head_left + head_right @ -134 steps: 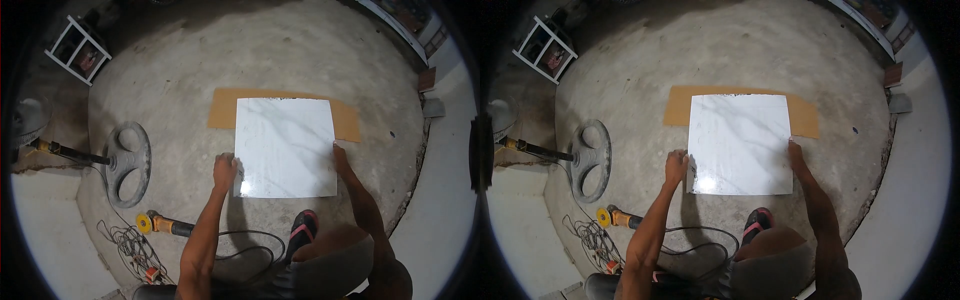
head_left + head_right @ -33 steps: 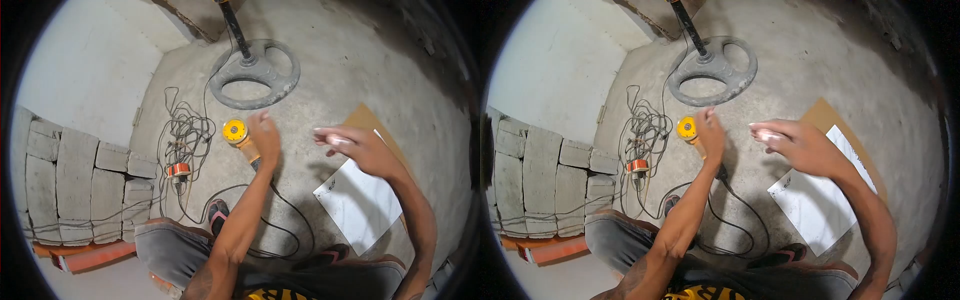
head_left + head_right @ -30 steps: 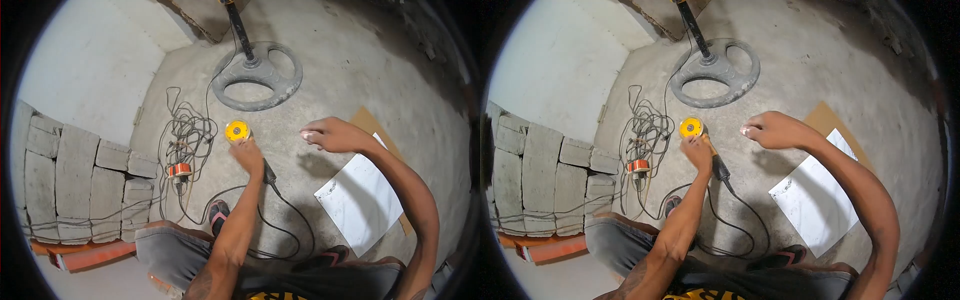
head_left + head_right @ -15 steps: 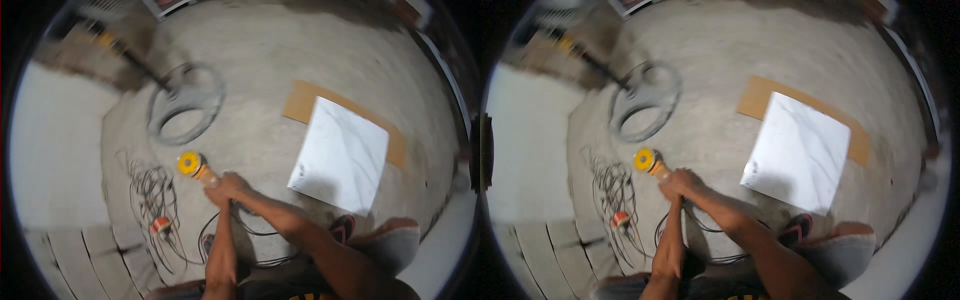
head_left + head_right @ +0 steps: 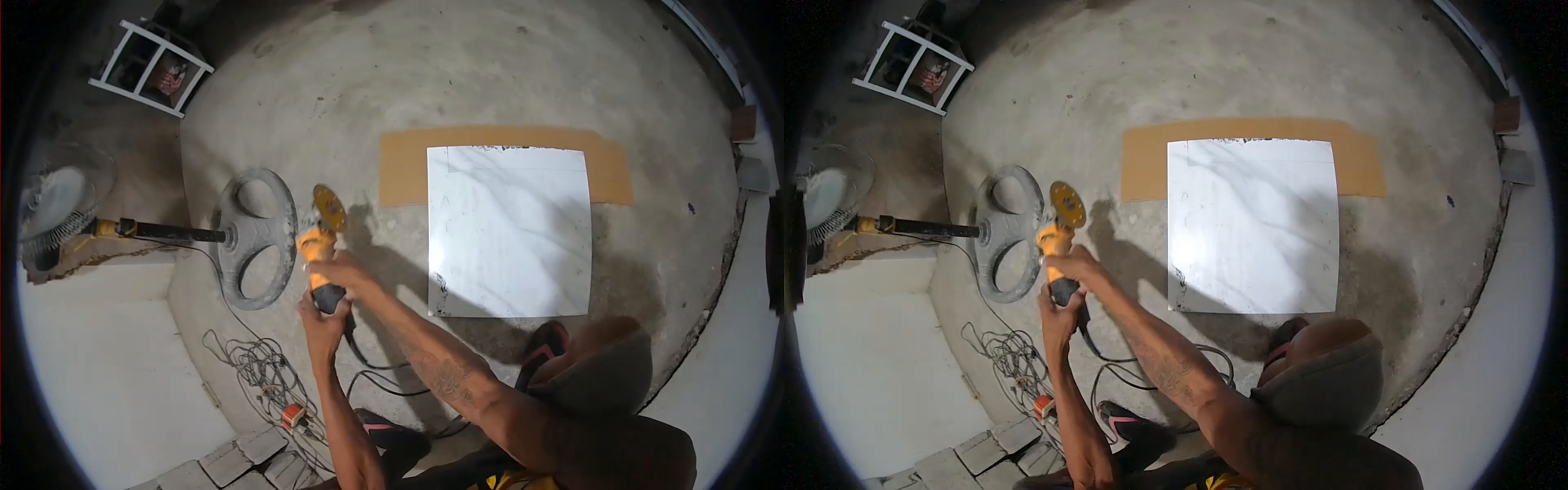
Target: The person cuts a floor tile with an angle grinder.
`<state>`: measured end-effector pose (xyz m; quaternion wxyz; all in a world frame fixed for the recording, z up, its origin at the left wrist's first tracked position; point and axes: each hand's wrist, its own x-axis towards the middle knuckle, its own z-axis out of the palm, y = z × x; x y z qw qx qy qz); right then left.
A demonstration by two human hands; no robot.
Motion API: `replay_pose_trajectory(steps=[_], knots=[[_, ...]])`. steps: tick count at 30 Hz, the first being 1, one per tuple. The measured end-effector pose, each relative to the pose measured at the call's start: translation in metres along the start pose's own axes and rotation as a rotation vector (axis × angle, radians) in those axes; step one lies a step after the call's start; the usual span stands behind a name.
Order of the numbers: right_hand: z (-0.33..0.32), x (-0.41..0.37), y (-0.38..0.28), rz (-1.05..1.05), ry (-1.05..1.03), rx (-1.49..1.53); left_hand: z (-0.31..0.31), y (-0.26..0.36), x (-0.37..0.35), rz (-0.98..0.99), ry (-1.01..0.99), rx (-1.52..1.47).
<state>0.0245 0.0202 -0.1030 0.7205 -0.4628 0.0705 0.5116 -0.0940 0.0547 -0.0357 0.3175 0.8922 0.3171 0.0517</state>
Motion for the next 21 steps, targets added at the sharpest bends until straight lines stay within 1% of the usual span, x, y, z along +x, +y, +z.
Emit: replay_pose_trajectory(steps=[1,4,5,6,8,9,10,11,12,13,14,15,17,18,21], knots=[[-0.013,-0.006,-0.019,-0.073,-0.010,-0.011,-0.003,0.024,0.004,-0.157,-0.077,-0.255],[-0.053,-0.021,-0.068,-0.312,0.036,-0.024,-0.013,0.080,0.023,-0.437,-0.491,-0.275],[-0.065,-0.027,-0.085,-0.382,-0.015,0.049,-0.006,0.101,0.028,-0.387,-0.497,-0.291],[-0.076,-0.044,-0.108,-0.423,-0.015,0.082,0.000,0.117,0.037,-0.293,-0.517,-0.281],[-0.095,-0.062,-0.140,-0.456,0.087,0.077,0.015,0.142,0.051,-0.120,-0.561,-0.274],[-0.103,-0.075,-0.156,-0.438,0.160,0.001,0.023,0.157,0.055,-0.066,-0.554,-0.303],[-0.111,-0.088,-0.174,-0.429,0.230,-0.081,0.033,0.173,0.060,-0.019,-0.510,-0.268],[-0.116,-0.096,-0.182,-0.415,0.301,-0.161,0.042,0.186,0.062,0.025,-0.470,-0.232],[-0.120,-0.101,-0.180,-0.422,0.378,-0.143,0.047,0.195,0.063,0.076,-0.446,-0.192],[-0.126,-0.102,-0.181,-0.445,0.469,-0.129,0.054,0.195,0.071,0.109,-0.488,-0.203],[-0.132,-0.099,-0.181,-0.468,0.563,-0.113,0.063,0.196,0.076,0.115,-0.514,-0.249],[-0.140,-0.099,-0.183,-0.522,0.532,-0.112,0.072,0.197,0.077,0.112,-0.535,-0.299],[-0.152,-0.099,-0.183,-0.527,0.542,-0.165,0.087,0.192,0.080,0.081,-0.586,-0.383],[-0.154,-0.101,-0.183,-0.527,0.552,-0.190,0.094,0.189,0.081,0.096,-0.612,-0.424],[-0.147,-0.100,-0.190,-0.482,0.614,-0.418,0.107,0.179,0.085,0.123,-0.678,-0.566]])
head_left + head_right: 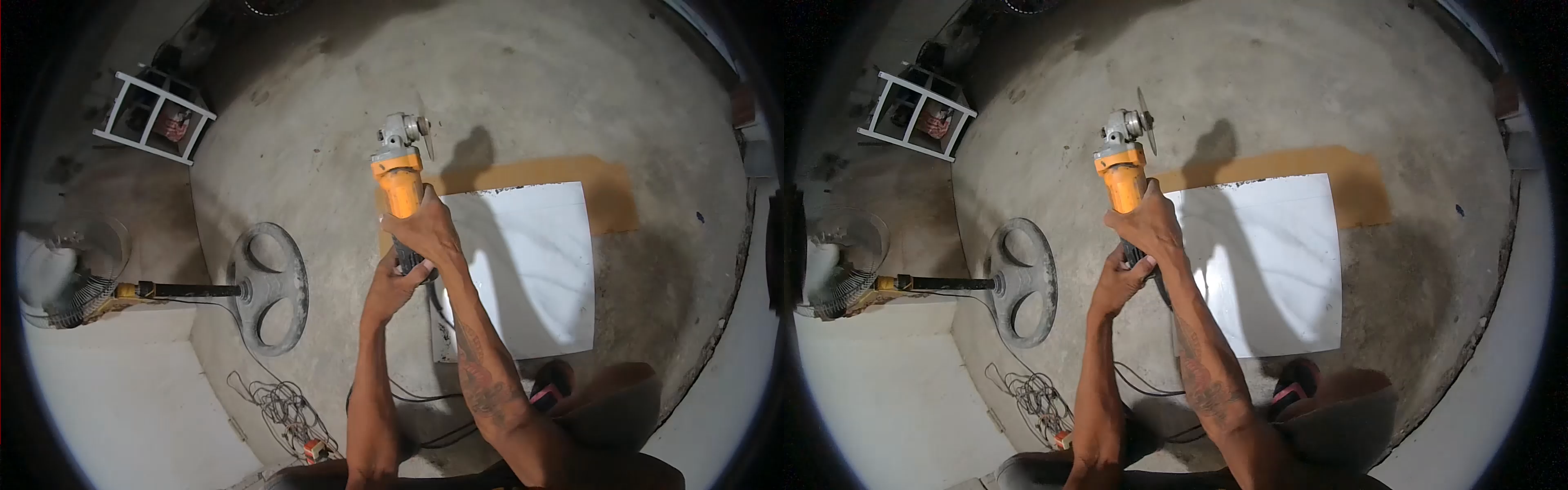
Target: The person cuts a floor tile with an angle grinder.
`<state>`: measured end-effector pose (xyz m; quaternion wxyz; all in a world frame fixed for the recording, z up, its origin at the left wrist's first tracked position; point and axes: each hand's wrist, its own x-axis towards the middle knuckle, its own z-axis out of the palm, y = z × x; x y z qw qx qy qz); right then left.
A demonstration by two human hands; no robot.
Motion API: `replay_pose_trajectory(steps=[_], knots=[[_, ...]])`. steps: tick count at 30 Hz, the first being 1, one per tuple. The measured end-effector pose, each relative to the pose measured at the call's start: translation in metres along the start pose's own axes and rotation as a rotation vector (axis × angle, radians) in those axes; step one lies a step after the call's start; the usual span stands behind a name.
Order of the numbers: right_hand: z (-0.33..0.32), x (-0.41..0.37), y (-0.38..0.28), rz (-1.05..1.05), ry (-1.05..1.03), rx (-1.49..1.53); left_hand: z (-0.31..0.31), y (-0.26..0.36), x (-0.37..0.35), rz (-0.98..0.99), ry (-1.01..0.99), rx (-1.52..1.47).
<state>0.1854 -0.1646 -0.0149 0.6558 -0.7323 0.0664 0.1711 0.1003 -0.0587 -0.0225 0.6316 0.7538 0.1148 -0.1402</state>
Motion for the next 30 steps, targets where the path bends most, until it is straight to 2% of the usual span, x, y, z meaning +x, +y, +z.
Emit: replay_pose_trajectory(steps=[3,4,7,8,11,12,13,14,15,17,18,21,24,27,29,30], knots=[[0.024,-0.010,-0.013,-0.034,-0.017,-0.159,-0.018,-0.018,-0.005,0.066,0.029,-0.041],[0.033,-0.011,-0.016,-0.052,-0.025,-0.197,-0.028,-0.020,-0.009,0.032,-0.002,-0.027],[0.068,-0.016,-0.014,-0.129,-0.021,-0.237,-0.069,-0.025,-0.027,0.122,-0.060,-0.042],[0.079,-0.017,-0.014,-0.131,-0.040,-0.252,-0.089,-0.035,-0.030,0.055,-0.141,-0.156],[0.102,-0.019,-0.015,-0.190,-0.061,-0.343,-0.131,-0.067,-0.026,0.167,-0.193,-0.607],[0.107,-0.023,-0.016,-0.249,-0.044,-0.400,-0.136,-0.061,-0.021,0.170,-0.074,-0.793],[0.115,-0.027,-0.018,-0.302,-0.031,-0.456,-0.141,-0.051,-0.015,0.194,-0.060,-0.779],[0.125,-0.034,-0.028,-0.217,-0.026,-0.547,-0.146,-0.038,-0.008,0.215,-0.046,-0.766],[0.135,-0.036,-0.027,-0.244,-0.034,-0.570,-0.150,-0.026,-0.003,0.235,-0.031,-0.753],[0.152,-0.044,-0.020,-0.281,-0.058,-0.608,-0.150,-0.014,0.001,0.179,0.079,-0.774],[0.155,-0.050,-0.020,-0.232,-0.038,-0.618,-0.147,-0.011,0.001,0.147,0.127,-0.777],[0.164,-0.068,-0.023,-0.120,0.042,-0.663,-0.153,-0.007,-0.006,0.097,0.158,-0.660],[0.150,-0.079,-0.001,-0.110,0.158,-0.643,-0.135,0.000,-0.014,0.188,0.139,-0.580],[0.128,-0.104,-0.008,-0.381,0.329,-0.602,-0.117,0.024,-0.027,0.211,-0.075,-0.669],[0.111,-0.120,-0.017,-0.243,0.513,-0.540,-0.099,0.025,-0.025,0.349,-0.170,-0.552],[0.107,-0.127,-0.031,-0.219,0.554,-0.505,-0.102,0.031,-0.032,0.257,-0.282,-0.334]])
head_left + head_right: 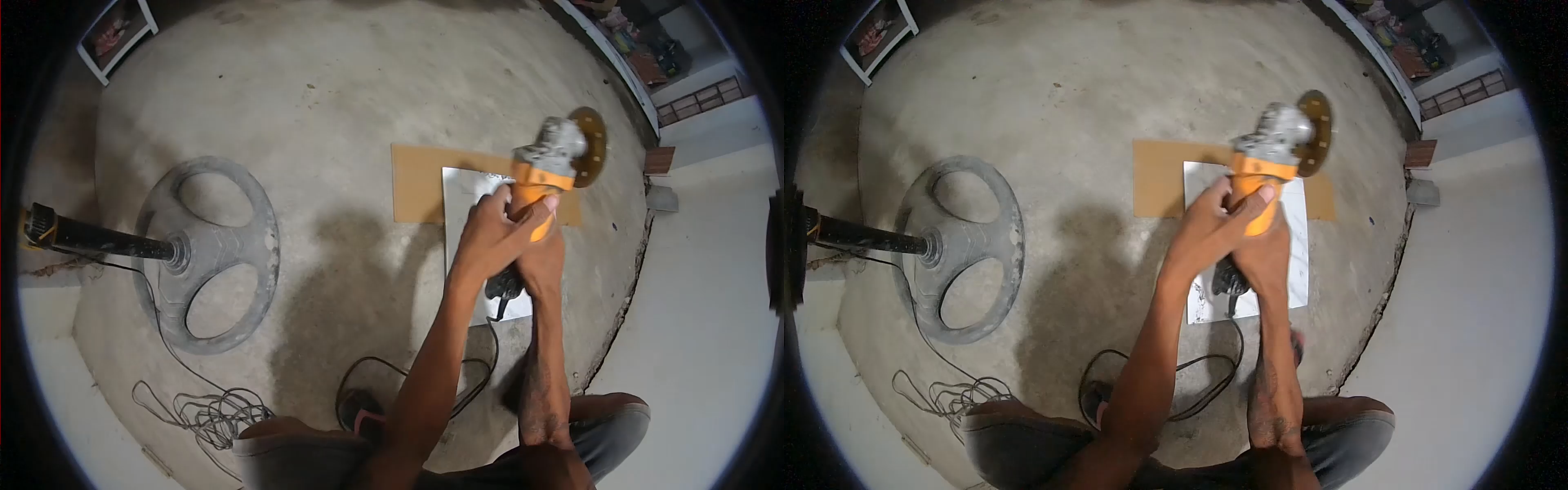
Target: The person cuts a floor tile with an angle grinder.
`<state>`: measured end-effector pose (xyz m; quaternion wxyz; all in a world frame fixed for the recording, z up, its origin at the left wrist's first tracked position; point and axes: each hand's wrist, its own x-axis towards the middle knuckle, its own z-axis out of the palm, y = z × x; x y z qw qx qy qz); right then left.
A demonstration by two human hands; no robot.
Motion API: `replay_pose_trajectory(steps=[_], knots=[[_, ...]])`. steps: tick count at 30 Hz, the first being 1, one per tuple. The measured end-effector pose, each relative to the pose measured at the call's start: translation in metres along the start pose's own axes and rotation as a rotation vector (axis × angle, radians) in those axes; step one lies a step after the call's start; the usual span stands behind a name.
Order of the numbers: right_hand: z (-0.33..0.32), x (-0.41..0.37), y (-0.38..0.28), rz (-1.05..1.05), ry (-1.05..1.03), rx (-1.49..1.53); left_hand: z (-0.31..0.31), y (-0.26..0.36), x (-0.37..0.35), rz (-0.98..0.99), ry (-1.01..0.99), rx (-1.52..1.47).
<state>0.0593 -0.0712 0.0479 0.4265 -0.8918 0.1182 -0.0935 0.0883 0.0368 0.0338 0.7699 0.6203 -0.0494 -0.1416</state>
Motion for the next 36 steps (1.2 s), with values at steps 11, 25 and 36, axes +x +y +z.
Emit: replay_pose_trajectory(steps=[11,25,36], knots=[[0.006,0.024,0.076,-0.069,-0.033,0.128,0.053,-0.159,-0.013,-0.063,0.186,0.666],[-0.003,-0.009,0.065,0.088,-0.255,0.122,0.076,-0.153,-0.051,-0.116,0.697,0.341],[-0.007,-0.001,0.067,0.138,-0.291,0.060,0.051,-0.187,-0.040,-0.222,0.609,0.288]])
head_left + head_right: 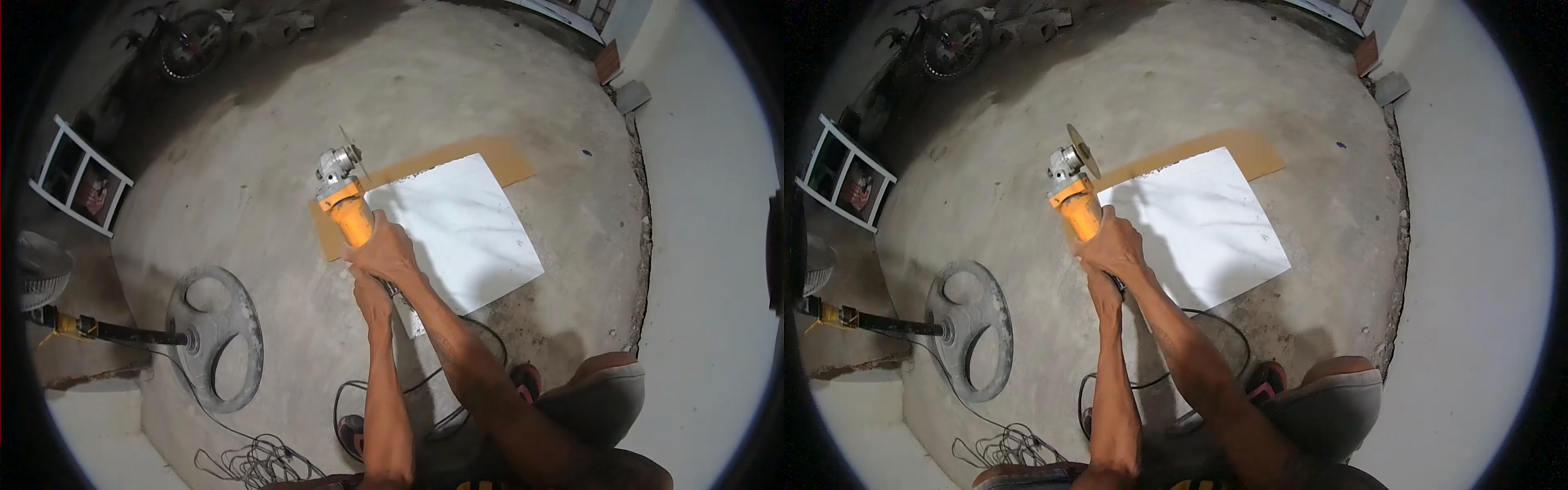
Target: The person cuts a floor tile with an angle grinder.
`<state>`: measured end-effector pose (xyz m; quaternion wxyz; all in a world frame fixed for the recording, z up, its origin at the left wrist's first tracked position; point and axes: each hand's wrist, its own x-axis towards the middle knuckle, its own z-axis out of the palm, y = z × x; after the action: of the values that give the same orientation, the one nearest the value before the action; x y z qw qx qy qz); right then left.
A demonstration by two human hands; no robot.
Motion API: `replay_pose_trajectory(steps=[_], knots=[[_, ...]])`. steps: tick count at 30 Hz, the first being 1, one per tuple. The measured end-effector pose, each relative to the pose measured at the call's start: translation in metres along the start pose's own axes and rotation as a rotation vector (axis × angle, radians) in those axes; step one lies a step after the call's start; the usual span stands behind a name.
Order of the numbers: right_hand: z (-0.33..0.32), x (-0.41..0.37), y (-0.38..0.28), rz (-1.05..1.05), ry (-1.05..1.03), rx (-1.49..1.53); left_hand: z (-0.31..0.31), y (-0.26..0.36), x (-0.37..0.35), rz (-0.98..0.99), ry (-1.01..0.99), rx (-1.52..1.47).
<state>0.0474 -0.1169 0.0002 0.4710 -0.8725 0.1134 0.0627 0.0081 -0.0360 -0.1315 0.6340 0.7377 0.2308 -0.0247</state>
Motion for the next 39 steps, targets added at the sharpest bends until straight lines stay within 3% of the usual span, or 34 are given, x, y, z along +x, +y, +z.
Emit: replay_pose_trajectory(steps=[1,2,5,8,11,18,22,25,26,29,32,35,39], knots=[[0.002,0.003,0.001,0.003,-0.001,-0.003,0.001,0.004,-0.003,0.020,0.031,-0.023],[0.005,0.001,0.002,0.010,-0.003,-0.005,-0.009,0.006,-0.006,-0.120,-0.097,-0.013],[0.000,0.000,0.002,-0.002,0.010,-0.026,-0.044,0.024,-0.030,-0.103,-0.567,-0.358],[-0.011,-0.002,-0.002,0.019,0.011,0.023,-0.058,0.041,-0.052,0.306,-0.649,-0.178],[-0.015,-0.001,-0.005,0.004,0.060,0.081,-0.058,0.048,-0.047,0.358,-0.578,0.066],[-0.047,0.006,-0.018,-0.088,0.136,0.103,-0.032,0.071,-0.063,0.621,-0.408,0.181],[-0.079,0.005,-0.035,-0.146,0.163,0.197,-0.026,0.107,-0.072,0.565,-0.413,0.250],[-0.088,0.009,-0.043,-0.196,0.129,0.181,-0.029,0.118,-0.061,0.599,-0.562,0.043],[-0.089,0.008,-0.047,-0.205,0.140,0.136,-0.035,0.122,-0.059,0.422,-0.662,-0.139],[-0.086,0.006,-0.070,-0.254,0.132,0.003,-0.045,0.135,-0.052,0.276,-0.615,-0.757],[-0.081,-0.002,-0.094,-0.297,-0.006,-0.113,-0.045,0.165,-0.055,0.263,-0.502,-0.609],[-0.064,-0.005,-0.106,-0.342,-0.084,-0.241,-0.031,0.160,-0.053,0.258,-0.501,-1.091],[-0.045,-0.022,-0.107,-0.437,-0.050,-0.383,-0.047,0.169,-0.071,0.250,-0.464,-1.185]])
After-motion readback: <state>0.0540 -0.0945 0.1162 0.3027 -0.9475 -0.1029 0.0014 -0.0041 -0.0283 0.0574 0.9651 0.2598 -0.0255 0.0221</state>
